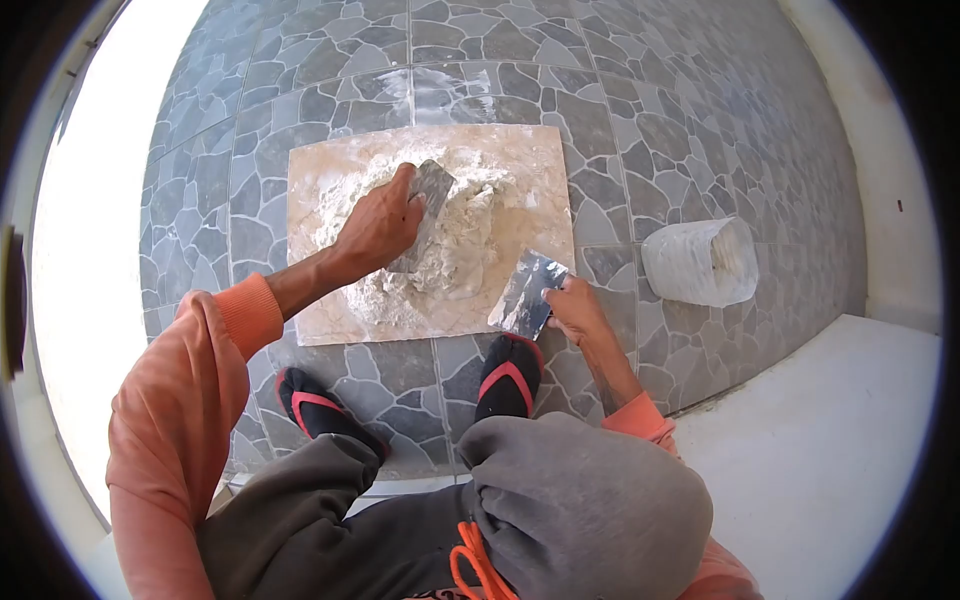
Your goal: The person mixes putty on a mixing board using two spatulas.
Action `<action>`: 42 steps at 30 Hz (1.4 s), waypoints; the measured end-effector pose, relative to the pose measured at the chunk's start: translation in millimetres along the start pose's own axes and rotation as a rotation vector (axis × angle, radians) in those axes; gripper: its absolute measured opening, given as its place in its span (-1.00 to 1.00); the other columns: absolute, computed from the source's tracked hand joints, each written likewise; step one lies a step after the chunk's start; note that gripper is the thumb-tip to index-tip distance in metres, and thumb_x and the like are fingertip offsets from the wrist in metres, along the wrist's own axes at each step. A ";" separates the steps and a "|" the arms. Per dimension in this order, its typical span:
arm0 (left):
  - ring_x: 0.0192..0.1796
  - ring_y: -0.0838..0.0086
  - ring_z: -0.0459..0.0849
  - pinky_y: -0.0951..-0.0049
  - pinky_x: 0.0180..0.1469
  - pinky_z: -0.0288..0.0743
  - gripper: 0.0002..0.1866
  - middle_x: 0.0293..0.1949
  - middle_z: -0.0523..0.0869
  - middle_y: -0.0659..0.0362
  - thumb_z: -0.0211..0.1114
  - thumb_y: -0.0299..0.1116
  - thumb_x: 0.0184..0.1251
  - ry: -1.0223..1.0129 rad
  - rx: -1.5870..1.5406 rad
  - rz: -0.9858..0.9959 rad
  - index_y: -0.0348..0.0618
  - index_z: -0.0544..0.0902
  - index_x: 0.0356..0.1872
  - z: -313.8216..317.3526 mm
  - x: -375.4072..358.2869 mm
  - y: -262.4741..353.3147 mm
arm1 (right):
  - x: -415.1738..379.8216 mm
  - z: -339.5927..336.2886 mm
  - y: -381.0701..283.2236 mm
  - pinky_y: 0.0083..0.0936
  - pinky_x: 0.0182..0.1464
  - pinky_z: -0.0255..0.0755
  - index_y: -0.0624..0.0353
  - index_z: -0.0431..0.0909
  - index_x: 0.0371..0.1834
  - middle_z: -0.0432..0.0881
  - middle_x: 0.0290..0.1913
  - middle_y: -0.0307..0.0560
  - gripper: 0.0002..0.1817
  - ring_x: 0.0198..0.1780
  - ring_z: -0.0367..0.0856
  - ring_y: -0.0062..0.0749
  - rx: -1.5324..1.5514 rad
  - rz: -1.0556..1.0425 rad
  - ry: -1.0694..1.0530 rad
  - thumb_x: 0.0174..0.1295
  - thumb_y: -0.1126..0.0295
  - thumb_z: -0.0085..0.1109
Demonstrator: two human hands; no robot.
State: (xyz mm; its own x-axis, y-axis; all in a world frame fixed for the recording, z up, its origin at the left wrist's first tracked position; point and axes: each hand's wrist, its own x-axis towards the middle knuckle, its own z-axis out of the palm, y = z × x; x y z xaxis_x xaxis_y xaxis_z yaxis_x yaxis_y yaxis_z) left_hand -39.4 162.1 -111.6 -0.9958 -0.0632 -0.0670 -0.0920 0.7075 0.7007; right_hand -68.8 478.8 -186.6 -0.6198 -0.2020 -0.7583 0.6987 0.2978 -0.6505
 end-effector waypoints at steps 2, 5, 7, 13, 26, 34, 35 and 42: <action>-0.29 -0.25 0.63 -0.10 -0.18 0.45 -0.54 -0.40 0.63 -0.36 0.10 -0.36 0.41 0.016 0.011 0.034 -0.53 0.29 0.17 -3.2 1.0 -2.8 | -3.1 -0.1 20.5 -0.20 -0.22 0.61 0.38 0.43 0.20 0.61 -0.07 0.02 -0.63 -0.16 0.67 -0.26 0.021 0.024 0.030 0.33 0.55 0.02; -0.25 -0.26 0.64 -0.09 -0.15 0.45 -0.53 -0.35 0.64 -0.36 0.10 -0.33 0.43 -0.002 0.023 0.034 -0.49 0.30 0.20 -19.0 -2.1 2.2 | 0.4 34.9 40.3 -0.21 -0.22 0.54 0.30 0.46 0.12 0.59 -0.15 -0.03 -0.70 -0.23 0.61 -0.28 0.069 -0.003 0.057 0.33 0.53 0.09; -0.24 -0.27 0.64 -0.08 -0.13 0.45 -0.53 -0.33 0.64 -0.37 0.10 -0.31 0.43 0.010 0.031 0.048 -0.47 0.30 0.20 -27.0 -1.3 1.9 | 21.8 52.3 58.7 -0.26 -0.32 0.50 0.28 0.48 0.04 0.56 -0.22 -0.09 -0.75 -0.35 0.55 -0.35 0.039 -0.006 0.080 0.31 0.52 0.13; -0.24 -0.25 0.63 -0.06 -0.13 0.44 -0.56 -0.31 0.64 -0.37 0.10 -0.31 0.45 -0.010 0.022 0.085 -0.43 0.32 0.18 -49.4 -9.1 7.1 | 12.8 78.9 45.5 -0.27 -0.37 0.50 0.24 0.47 -0.13 0.52 -0.28 -0.11 -0.87 -0.39 0.51 -0.42 0.174 -0.178 0.067 0.30 0.51 0.15; -0.27 -0.28 0.60 -0.16 -0.19 0.43 -0.69 -0.36 0.63 -0.32 0.10 -0.41 0.36 -0.078 0.000 0.087 -0.35 0.32 0.02 -1.7 -27.5 35.5 | -23.8 118.9 -69.7 -0.51 -0.37 0.53 0.43 0.52 -0.05 0.60 -0.34 -0.13 -0.78 -0.40 0.56 -0.55 0.058 -0.377 -0.065 0.31 0.54 0.01; -0.22 -0.18 0.67 -0.08 -0.11 0.52 -0.72 -0.27 0.67 -0.28 0.03 -0.48 0.30 -0.074 0.157 0.023 -0.36 0.36 0.00 -12.4 -17.0 13.6 | -33.1 100.1 -89.5 -0.35 -0.14 0.66 0.44 0.44 0.11 0.61 -0.13 -0.01 -0.69 -0.21 0.66 -0.41 -0.159 -0.385 -0.104 0.34 0.53 0.03; -0.24 -0.20 0.65 -0.11 -0.13 0.49 -0.73 -0.29 0.65 -0.29 0.05 -0.46 0.32 -0.061 0.139 0.030 -0.36 0.35 -0.01 -13.4 -16.4 10.0 | -37.4 90.4 -93.5 -0.29 -0.04 0.70 0.44 0.41 0.17 0.61 -0.05 0.04 -0.66 -0.13 0.70 -0.34 -0.136 -0.357 -0.107 0.35 0.53 0.03; -0.30 -0.24 0.61 -0.15 -0.22 0.42 -0.67 -0.42 0.62 -0.31 0.11 -0.40 0.38 -0.011 0.074 0.020 -0.39 0.32 0.04 -20.5 -13.9 -3.3 | 20.8 -14.8 -28.3 -0.18 -0.14 0.68 0.41 0.40 0.23 0.62 -0.05 0.06 -0.59 -0.15 0.68 -0.25 -0.206 -0.148 0.101 0.31 0.52 0.04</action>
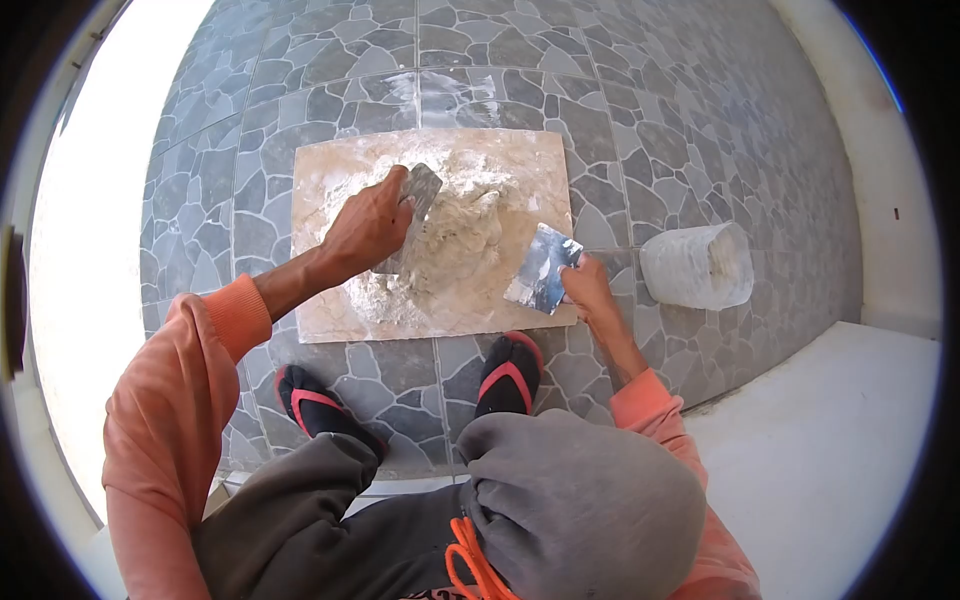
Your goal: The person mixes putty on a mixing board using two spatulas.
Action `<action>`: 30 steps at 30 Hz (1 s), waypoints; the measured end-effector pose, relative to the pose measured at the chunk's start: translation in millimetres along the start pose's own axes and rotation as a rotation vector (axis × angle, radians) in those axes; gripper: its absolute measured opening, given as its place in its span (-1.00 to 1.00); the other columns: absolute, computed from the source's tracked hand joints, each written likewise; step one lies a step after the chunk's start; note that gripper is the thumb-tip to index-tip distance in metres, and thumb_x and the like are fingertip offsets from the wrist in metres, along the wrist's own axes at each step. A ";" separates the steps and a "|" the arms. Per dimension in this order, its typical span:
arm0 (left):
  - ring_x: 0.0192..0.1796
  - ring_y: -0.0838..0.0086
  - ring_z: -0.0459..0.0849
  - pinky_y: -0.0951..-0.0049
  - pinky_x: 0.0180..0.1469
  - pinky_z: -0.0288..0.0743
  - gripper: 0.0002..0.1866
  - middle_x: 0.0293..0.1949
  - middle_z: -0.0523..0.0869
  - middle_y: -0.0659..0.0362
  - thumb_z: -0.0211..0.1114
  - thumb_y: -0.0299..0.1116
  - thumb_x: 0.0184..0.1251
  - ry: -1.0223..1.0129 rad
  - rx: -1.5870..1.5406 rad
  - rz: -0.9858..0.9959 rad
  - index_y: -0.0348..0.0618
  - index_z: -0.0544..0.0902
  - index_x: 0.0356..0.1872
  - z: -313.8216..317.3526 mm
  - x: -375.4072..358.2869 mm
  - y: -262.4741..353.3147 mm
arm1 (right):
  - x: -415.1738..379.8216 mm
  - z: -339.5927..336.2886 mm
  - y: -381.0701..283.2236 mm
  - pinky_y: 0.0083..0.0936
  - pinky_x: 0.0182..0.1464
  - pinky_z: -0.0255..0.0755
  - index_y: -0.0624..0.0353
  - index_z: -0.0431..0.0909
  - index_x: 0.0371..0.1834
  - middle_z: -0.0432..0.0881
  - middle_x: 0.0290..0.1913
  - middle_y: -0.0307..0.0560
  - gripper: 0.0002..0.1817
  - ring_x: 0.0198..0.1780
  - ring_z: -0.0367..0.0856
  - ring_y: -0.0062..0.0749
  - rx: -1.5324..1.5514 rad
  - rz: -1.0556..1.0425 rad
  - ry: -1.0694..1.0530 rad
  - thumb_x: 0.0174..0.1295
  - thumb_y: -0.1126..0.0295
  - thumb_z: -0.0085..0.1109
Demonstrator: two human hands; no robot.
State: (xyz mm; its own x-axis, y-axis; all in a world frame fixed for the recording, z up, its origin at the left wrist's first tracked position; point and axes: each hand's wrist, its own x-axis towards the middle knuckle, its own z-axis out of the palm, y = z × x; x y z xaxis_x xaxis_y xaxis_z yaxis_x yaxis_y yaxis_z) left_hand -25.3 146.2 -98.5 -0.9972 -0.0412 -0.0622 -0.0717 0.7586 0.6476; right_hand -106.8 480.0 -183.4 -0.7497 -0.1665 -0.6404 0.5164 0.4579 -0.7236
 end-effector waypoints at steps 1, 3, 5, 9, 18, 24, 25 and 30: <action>-0.31 -0.24 0.61 -0.14 -0.22 0.42 -0.67 -0.44 0.62 -0.31 0.11 -0.39 0.38 -0.002 0.004 -0.019 -0.39 0.32 0.04 -2.4 0.8 -0.6 | -0.7 2.8 2.5 -0.21 -0.18 0.67 0.39 0.41 0.23 0.62 -0.04 0.05 -0.58 -0.18 0.67 -0.27 -0.111 0.018 0.025 0.32 0.49 0.06; -0.34 -0.25 0.60 -0.13 -0.25 0.41 -0.65 -0.48 0.62 -0.30 0.12 -0.37 0.40 0.052 0.004 0.019 -0.39 0.33 0.06 -3.4 0.6 -4.0 | -0.2 17.7 13.3 -0.29 -0.27 0.64 0.35 0.43 0.23 0.62 -0.06 0.02 -0.58 -0.23 0.64 -0.33 -0.244 0.015 0.026 0.32 0.44 0.09; -0.35 -0.25 0.60 -0.12 -0.26 0.40 -0.63 -0.47 0.62 -0.31 0.11 -0.36 0.41 0.066 -0.012 0.023 -0.40 0.32 0.08 -9.0 1.6 -1.5 | -7.1 47.9 17.1 -0.37 -0.34 0.60 0.32 0.46 0.21 0.62 -0.13 -0.05 -0.59 -0.27 0.61 -0.39 -0.168 -0.040 -0.012 0.32 0.42 0.12; -0.36 -0.26 0.60 -0.12 -0.26 0.40 -0.60 -0.48 0.61 -0.31 0.11 -0.35 0.41 0.070 -0.024 0.033 -0.41 0.32 0.12 -21.8 0.7 6.1 | -2.3 99.0 36.8 -0.46 -0.41 0.54 0.31 0.48 0.17 0.61 -0.23 -0.13 -0.62 -0.32 0.57 -0.50 -0.022 -0.061 -0.029 0.32 0.41 0.14; -0.34 -0.25 0.61 -0.13 -0.23 0.40 -0.68 -0.48 0.61 -0.30 0.11 -0.38 0.40 0.020 -0.056 0.076 -0.36 0.35 0.05 -26.7 -14.6 23.4 | -27.9 116.5 -16.5 -0.50 -0.32 0.55 0.33 0.49 0.01 0.56 -0.27 -0.16 -0.79 -0.34 0.56 -0.52 0.123 -0.092 -0.096 0.37 0.53 0.04; -0.31 -0.24 0.62 -0.14 -0.24 0.45 -0.67 -0.40 0.63 -0.29 0.11 -0.41 0.36 -0.030 -0.046 0.092 -0.36 0.33 0.05 -7.0 -12.8 35.8 | -37.8 124.1 -76.1 -0.34 -0.12 0.68 0.36 0.46 0.08 0.60 -0.12 -0.05 -0.76 -0.16 0.67 -0.38 0.255 -0.115 -0.195 0.38 0.55 -0.02; -0.31 -0.24 0.62 -0.14 -0.24 0.46 -0.67 -0.38 0.64 -0.30 0.11 -0.41 0.35 -0.037 -0.042 0.097 -0.36 0.33 0.05 -4.5 -11.7 37.0 | -40.3 125.2 -84.8 -0.33 -0.11 0.69 0.37 0.45 0.08 0.61 -0.10 -0.04 -0.75 -0.15 0.68 -0.37 0.270 -0.124 -0.215 0.38 0.56 -0.02; -0.25 -0.18 0.67 -0.09 -0.16 0.52 -0.71 -0.30 0.67 -0.27 0.05 -0.45 0.32 -0.003 0.076 0.045 -0.37 0.34 0.01 0.1 6.0 26.1 | -36.7 117.2 -98.6 -0.27 -0.05 0.70 0.41 0.43 0.14 0.62 -0.02 0.04 -0.70 -0.09 0.69 -0.32 0.158 -0.186 -0.249 0.38 0.56 -0.02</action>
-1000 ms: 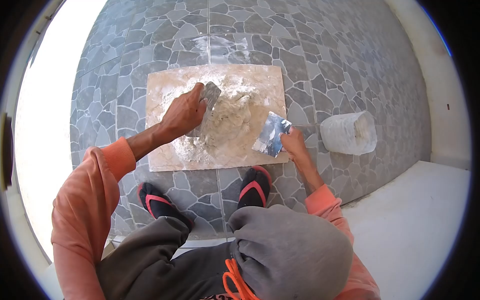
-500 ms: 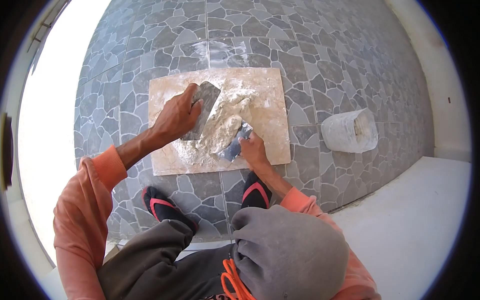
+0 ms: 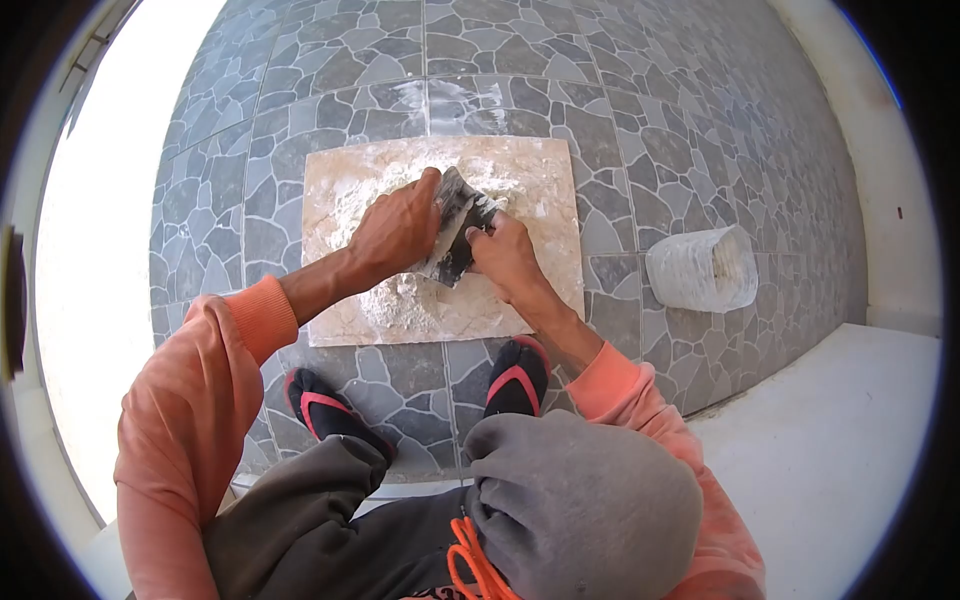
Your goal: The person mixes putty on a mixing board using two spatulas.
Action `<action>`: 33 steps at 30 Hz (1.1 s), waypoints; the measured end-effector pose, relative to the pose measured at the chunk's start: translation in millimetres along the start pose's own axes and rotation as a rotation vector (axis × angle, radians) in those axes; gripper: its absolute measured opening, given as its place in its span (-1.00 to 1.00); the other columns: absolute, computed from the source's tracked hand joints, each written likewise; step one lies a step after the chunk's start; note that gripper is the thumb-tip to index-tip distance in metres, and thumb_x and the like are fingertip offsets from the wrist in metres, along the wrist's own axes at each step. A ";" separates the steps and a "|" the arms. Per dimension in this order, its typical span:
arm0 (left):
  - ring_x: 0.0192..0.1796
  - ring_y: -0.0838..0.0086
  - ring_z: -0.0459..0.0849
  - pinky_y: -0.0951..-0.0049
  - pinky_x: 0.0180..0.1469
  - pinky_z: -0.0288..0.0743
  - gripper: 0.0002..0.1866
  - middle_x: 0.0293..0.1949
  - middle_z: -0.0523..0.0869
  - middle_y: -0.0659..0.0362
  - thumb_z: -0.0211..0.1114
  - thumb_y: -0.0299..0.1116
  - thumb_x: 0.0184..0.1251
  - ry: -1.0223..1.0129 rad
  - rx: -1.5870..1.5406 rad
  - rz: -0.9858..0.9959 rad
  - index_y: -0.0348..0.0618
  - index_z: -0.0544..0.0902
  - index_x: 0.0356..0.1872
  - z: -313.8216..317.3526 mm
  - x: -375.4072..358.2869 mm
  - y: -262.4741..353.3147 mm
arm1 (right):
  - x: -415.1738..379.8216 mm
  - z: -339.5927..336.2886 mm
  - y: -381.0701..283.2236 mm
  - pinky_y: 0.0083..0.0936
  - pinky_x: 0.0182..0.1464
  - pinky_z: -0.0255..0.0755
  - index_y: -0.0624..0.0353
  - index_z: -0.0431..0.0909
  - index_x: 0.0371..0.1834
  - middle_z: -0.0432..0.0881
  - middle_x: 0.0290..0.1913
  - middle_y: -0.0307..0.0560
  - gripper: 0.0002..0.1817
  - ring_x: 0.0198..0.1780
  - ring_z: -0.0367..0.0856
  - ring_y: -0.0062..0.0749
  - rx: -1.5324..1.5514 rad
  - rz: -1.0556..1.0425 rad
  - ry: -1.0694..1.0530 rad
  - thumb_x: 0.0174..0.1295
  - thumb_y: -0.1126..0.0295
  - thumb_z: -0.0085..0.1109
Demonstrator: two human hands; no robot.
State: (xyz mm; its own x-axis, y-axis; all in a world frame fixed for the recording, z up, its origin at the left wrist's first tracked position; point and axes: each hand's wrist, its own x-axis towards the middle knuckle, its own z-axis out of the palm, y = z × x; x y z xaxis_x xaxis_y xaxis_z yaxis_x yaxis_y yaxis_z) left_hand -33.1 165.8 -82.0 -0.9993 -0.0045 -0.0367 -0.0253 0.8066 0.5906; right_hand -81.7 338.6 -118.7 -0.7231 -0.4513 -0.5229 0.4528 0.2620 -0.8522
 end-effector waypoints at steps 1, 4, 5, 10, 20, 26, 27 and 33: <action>-0.27 -0.20 0.65 -0.11 -0.17 0.50 -0.69 -0.32 0.66 -0.28 0.07 -0.44 0.33 0.021 0.003 0.002 -0.37 0.33 0.02 2.4 3.4 -6.5 | -0.5 -4.9 -0.5 -0.25 -0.04 0.70 0.41 0.43 0.15 0.61 -0.01 0.05 -0.70 -0.08 0.69 -0.30 0.009 0.003 -0.004 0.38 0.56 -0.02; -0.28 -0.22 0.64 -0.15 -0.17 0.48 -0.68 -0.33 0.65 -0.29 0.09 -0.44 0.33 0.018 0.008 -0.015 -0.38 0.32 0.03 0.6 3.8 -18.4 | 1.2 -37.2 -3.2 -0.17 0.00 0.68 0.41 0.42 0.17 0.61 0.01 0.06 -0.68 -0.06 0.69 -0.25 0.028 0.044 0.006 0.38 0.57 -0.04; -0.27 -0.21 0.64 -0.15 -0.16 0.48 -0.68 -0.33 0.65 -0.29 0.08 -0.44 0.33 0.010 0.007 -0.023 -0.38 0.32 0.03 -2.0 3.3 -21.0 | 3.3 -53.7 -6.0 -0.14 0.02 0.67 0.41 0.42 0.17 0.61 0.02 0.06 -0.68 -0.05 0.69 -0.23 0.028 0.062 0.013 0.37 0.58 -0.04; -0.31 -0.24 0.62 -0.12 -0.22 0.43 -0.63 -0.44 0.63 -0.31 0.08 -0.39 0.37 0.080 -0.019 -0.091 -0.40 0.31 0.09 -8.8 0.5 -39.3 | 58.7 -165.3 28.2 -0.30 -0.34 0.63 0.40 0.47 0.10 0.63 -0.18 -0.02 -0.63 -0.29 0.68 -0.32 -0.143 0.149 0.200 0.19 0.63 -0.06; -0.33 -0.26 0.62 -0.12 -0.24 0.42 -0.60 -0.41 0.64 -0.33 0.08 -0.34 0.41 0.113 -0.102 -0.108 -0.38 0.30 0.13 -18.1 -2.6 -35.3 | 128.5 -138.9 -10.4 -0.53 -0.58 0.38 0.28 0.55 0.01 0.53 -0.41 -0.24 -0.73 -0.50 0.48 -0.60 -0.748 0.121 -0.182 0.26 0.45 0.10; -0.34 -0.28 0.61 -0.14 -0.25 0.39 -0.60 -0.44 0.63 -0.33 0.08 -0.33 0.40 0.118 -0.162 -0.101 -0.38 0.30 0.13 -14.2 -0.1 -22.1 | 128.6 -117.4 2.2 -0.42 -0.35 0.61 0.31 0.53 0.10 0.58 -0.31 -0.18 -0.67 -0.32 0.60 -0.50 -0.603 0.043 -0.333 0.28 0.45 0.10; -0.35 -0.28 0.60 -0.14 -0.25 0.40 -0.60 -0.45 0.63 -0.33 0.08 -0.34 0.40 0.125 -0.170 -0.103 -0.39 0.30 0.12 -13.5 0.4 -20.4 | 118.7 -109.8 -8.5 -0.41 -0.33 0.63 0.31 0.53 0.09 0.59 -0.30 -0.17 -0.67 -0.31 0.61 -0.49 -0.619 0.048 -0.317 0.26 0.47 0.09; -0.35 -0.29 0.60 -0.15 -0.24 0.42 -0.64 -0.46 0.62 -0.32 0.09 -0.36 0.39 0.164 -0.201 -0.095 -0.40 0.30 0.06 1.1 6.9 -6.2 | 91.6 -72.8 -31.9 -0.36 -0.28 0.68 0.40 0.53 0.02 0.62 -0.23 -0.09 -0.65 -0.26 0.67 -0.38 -0.478 0.017 -0.357 0.15 0.57 -0.01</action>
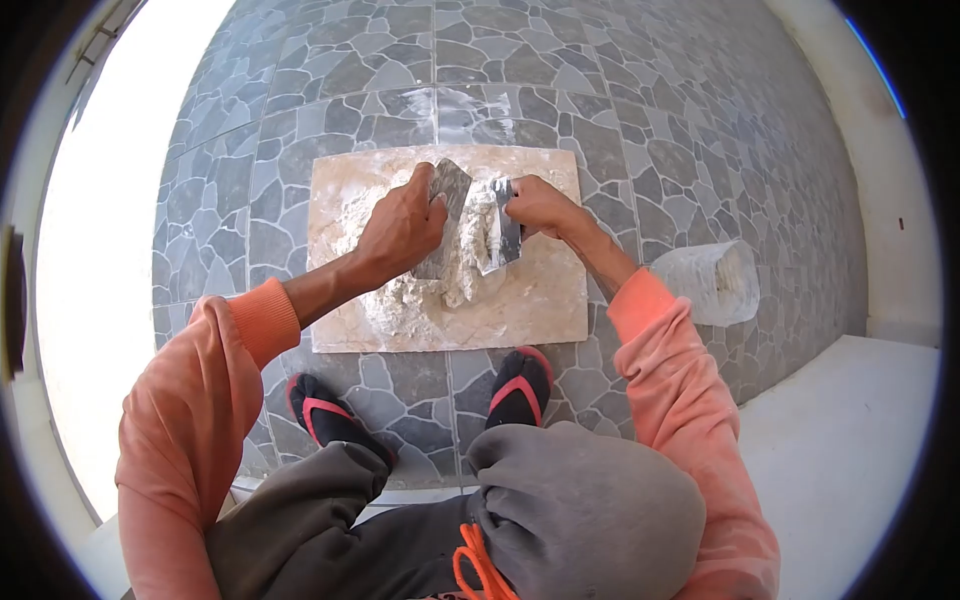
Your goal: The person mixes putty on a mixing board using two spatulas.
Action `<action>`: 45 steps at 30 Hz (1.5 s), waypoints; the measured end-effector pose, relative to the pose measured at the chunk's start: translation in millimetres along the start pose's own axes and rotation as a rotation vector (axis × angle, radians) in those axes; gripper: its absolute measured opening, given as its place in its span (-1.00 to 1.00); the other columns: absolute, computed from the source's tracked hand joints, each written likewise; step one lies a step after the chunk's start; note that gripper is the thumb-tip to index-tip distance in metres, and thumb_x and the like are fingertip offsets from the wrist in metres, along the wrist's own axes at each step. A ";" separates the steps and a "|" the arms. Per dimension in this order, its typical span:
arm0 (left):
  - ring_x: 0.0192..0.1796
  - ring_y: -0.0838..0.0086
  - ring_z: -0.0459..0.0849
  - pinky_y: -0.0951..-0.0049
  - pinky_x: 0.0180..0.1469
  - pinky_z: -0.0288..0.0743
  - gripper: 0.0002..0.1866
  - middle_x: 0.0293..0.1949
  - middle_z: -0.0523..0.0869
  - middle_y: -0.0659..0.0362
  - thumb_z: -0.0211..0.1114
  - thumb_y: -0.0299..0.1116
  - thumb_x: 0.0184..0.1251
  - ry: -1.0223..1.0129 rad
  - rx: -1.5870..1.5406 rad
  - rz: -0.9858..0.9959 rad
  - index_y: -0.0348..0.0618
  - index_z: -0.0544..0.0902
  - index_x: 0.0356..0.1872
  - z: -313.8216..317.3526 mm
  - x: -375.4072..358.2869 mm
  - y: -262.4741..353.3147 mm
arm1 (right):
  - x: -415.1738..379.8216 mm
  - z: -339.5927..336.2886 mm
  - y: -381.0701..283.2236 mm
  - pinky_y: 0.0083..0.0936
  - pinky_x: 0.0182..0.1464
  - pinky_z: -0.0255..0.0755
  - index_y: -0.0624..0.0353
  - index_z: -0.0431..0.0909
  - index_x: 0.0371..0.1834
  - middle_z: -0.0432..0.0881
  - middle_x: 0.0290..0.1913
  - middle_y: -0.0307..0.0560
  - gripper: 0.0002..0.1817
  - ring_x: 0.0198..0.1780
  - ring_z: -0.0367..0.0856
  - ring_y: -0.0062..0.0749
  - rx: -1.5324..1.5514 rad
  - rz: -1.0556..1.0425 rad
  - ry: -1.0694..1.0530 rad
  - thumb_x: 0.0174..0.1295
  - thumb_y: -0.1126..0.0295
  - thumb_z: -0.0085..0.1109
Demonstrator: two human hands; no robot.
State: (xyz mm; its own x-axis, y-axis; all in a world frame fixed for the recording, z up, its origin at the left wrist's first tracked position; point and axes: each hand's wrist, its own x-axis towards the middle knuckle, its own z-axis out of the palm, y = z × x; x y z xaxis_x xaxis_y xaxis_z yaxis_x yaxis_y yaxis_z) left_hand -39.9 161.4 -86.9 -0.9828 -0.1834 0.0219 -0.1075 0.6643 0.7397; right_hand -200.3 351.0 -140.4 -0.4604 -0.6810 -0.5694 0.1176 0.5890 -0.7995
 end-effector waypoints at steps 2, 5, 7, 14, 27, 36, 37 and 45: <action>-0.34 -0.28 0.61 -0.16 -0.23 0.42 -0.65 -0.46 0.63 -0.33 0.08 -0.37 0.38 -0.025 -0.002 -0.027 -0.40 0.30 0.05 6.5 3.6 4.6 | -6.5 13.4 -13.3 -0.35 -0.27 0.70 0.43 0.53 -0.02 0.63 -0.22 -0.06 -0.67 -0.25 0.69 -0.35 0.081 -0.031 0.005 0.14 0.58 -0.02; -0.35 -0.28 0.61 -0.17 -0.24 0.42 -0.65 -0.46 0.63 -0.33 0.07 -0.39 0.37 -0.017 -0.047 -0.046 -0.39 0.28 0.06 23.0 7.0 0.3 | -16.6 30.5 -39.7 -0.33 -0.27 0.72 0.44 0.54 -0.08 0.64 -0.22 -0.02 -0.73 -0.27 0.69 -0.34 0.134 -0.028 0.040 0.18 0.58 -0.01; -0.35 -0.27 0.62 -0.16 -0.23 0.44 -0.65 -0.47 0.62 -0.32 0.07 -0.41 0.36 -0.009 -0.035 -0.043 -0.40 0.27 0.06 23.9 9.3 0.6 | -20.7 37.6 -42.7 -0.33 -0.26 0.72 0.44 0.54 -0.09 0.64 -0.24 -0.03 -0.75 -0.27 0.69 -0.35 0.153 -0.094 0.028 0.19 0.57 0.00; -0.28 -0.23 0.66 -0.13 -0.16 0.50 -0.69 -0.37 0.66 -0.32 0.06 -0.46 0.28 -0.071 0.096 -0.083 -0.40 0.31 -0.01 3.4 10.8 -7.6 | -68.0 28.4 -22.6 -0.32 -0.21 0.71 0.39 0.48 0.15 0.66 -0.14 -0.02 -0.63 -0.17 0.69 -0.38 0.119 0.019 0.208 0.27 0.53 0.03; -0.32 -0.25 0.62 -0.09 -0.24 0.41 -0.61 -0.43 0.63 -0.32 0.10 -0.32 0.42 -0.042 0.076 0.050 -0.41 0.35 0.12 -26.6 5.8 -20.4 | -82.0 96.4 126.5 -0.18 -0.09 0.65 0.26 0.49 0.17 0.66 -0.08 0.01 -0.68 -0.12 0.69 -0.25 0.545 0.312 0.411 0.37 0.49 0.05; -0.30 -0.26 0.63 -0.05 -0.21 0.42 -0.65 -0.42 0.63 -0.32 0.12 -0.32 0.42 -0.072 0.049 0.063 -0.37 0.37 0.07 -40.5 -3.9 1.3 | -68.1 101.0 75.1 -0.22 -0.04 0.66 0.35 0.45 0.11 0.62 -0.05 0.02 -0.73 -0.10 0.69 -0.26 0.701 0.106 0.403 0.39 0.53 0.02; -0.30 -0.26 0.63 -0.06 -0.21 0.42 -0.65 -0.42 0.63 -0.32 0.12 -0.32 0.42 -0.080 0.042 0.079 -0.37 0.37 0.07 -37.3 -6.7 3.9 | -68.6 97.9 59.4 -0.17 0.01 0.65 0.36 0.43 0.13 0.61 -0.03 0.04 -0.73 -0.06 0.68 -0.23 0.696 0.103 0.394 0.40 0.53 0.01; -0.28 -0.25 0.63 -0.14 -0.19 0.44 -0.69 -0.38 0.65 -0.30 0.10 -0.43 0.33 -0.149 0.061 0.096 -0.36 0.35 0.02 0.9 -16.4 16.4 | -53.5 92.5 -21.9 -0.37 -0.23 0.73 0.43 0.53 -0.02 0.67 -0.21 -0.01 -0.77 -0.28 0.69 -0.40 0.466 -0.053 0.375 0.32 0.56 0.01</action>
State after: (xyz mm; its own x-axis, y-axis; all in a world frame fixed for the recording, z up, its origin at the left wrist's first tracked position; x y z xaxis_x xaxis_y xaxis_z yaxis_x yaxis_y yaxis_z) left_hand -25.6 175.9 -75.7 -0.9999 -0.0108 -0.0131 -0.0168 0.7174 0.6964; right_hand -96.8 334.3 -110.1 -0.7455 -0.4538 -0.4881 0.4205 0.2480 -0.8727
